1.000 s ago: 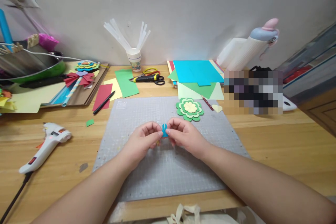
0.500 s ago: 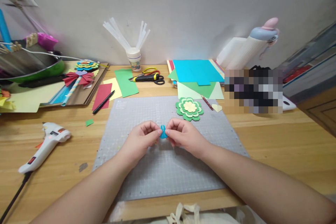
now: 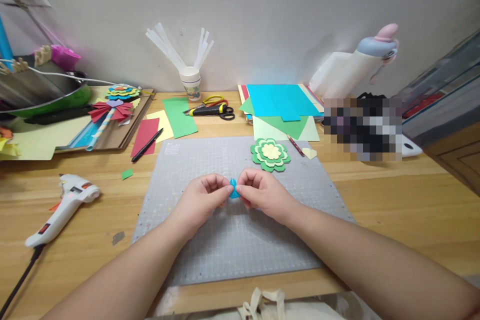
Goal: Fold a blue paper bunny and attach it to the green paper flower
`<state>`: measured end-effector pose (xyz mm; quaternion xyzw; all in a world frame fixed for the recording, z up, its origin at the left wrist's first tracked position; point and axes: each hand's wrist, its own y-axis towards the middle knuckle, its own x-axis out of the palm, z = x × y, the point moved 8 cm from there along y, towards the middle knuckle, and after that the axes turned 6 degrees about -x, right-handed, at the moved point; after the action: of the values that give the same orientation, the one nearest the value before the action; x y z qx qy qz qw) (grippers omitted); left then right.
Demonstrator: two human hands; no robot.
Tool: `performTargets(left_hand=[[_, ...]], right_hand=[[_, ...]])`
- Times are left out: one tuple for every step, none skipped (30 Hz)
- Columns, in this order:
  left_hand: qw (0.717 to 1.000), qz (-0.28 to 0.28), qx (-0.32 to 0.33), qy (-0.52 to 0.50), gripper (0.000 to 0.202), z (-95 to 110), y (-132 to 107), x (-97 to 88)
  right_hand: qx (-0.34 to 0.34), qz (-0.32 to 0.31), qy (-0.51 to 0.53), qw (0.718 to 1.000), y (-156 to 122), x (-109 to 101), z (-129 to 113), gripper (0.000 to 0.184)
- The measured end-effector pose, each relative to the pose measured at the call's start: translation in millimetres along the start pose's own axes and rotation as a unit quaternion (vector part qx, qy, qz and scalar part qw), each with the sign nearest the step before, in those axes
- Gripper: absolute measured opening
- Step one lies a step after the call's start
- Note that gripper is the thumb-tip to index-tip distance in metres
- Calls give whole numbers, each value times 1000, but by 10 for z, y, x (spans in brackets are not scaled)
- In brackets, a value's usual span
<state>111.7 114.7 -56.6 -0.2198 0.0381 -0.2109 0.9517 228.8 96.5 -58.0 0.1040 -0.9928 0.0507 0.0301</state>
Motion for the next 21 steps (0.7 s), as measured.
performTargets(left_hand=[[1000,-2,-1,1,28,0,-3,4],[1000,-4,-3,3,28,0,-6,8],[1000,-6,-5,6,28,-1,-9,12],[1000,-8,-6,8,28,-2,-12,16],[1000,-10,-8,11,27,-3,-16,20],[1000,-11,-8,13,26,-1,-19,24],[1000,-11,-7,13,25,4,-23,26],[1000,-9,-4,12,25,14,-26,24],[1000,-5,0,8,24,25,-29,17],[1000,2,4,1,24,37,-32,5],[1000,10,7,-7,24,48,-34,-13],[1000,20,9,-18,25,56,-35,-34],[999,29,10,-29,25,59,-35,-56],[998,37,10,-40,26,60,-34,-76],[998,42,9,-51,27,58,-33,-92],[997,44,8,-60,27,55,-32,-101],[997,44,6,-67,28,51,-31,-103],[996,42,4,-72,28,47,-30,-100],[996,39,2,-76,28,43,-30,-93],[996,37,0,-78,28,41,-30,-85],[996,37,-1,-79,28,40,-30,-79]], right_hand=[[1,-2,-1,1000,0,-1,6,12],[2,-4,-1,1000,0,-1,13,12],[3,-6,-1,1000,0,1,20,11],[3,-9,-1,1000,-1,4,26,12],[4,-12,0,1000,-2,10,32,12],[6,-16,1,1000,-4,18,36,12],[7,-20,4,1000,-6,27,38,13],[8,-24,7,1000,-8,37,38,14],[8,-26,12,1000,-8,45,34,15],[7,-26,19,999,-8,51,28,16],[6,-25,25,999,-6,55,22,18],[6,-23,32,999,-5,61,17,21],[6,-24,37,999,-5,69,13,25],[6,-26,41,999,-7,81,12,28],[7,-31,42,999,-11,96,12,30],[6,-36,42,998,-16,113,13,31],[5,-39,41,998,-23,127,15,32],[4,-40,40,998,-30,135,16,32],[2,-38,39,999,-37,138,17,32],[0,-34,38,999,-42,136,17,31],[-1,-30,37,999,-46,131,17,31]])
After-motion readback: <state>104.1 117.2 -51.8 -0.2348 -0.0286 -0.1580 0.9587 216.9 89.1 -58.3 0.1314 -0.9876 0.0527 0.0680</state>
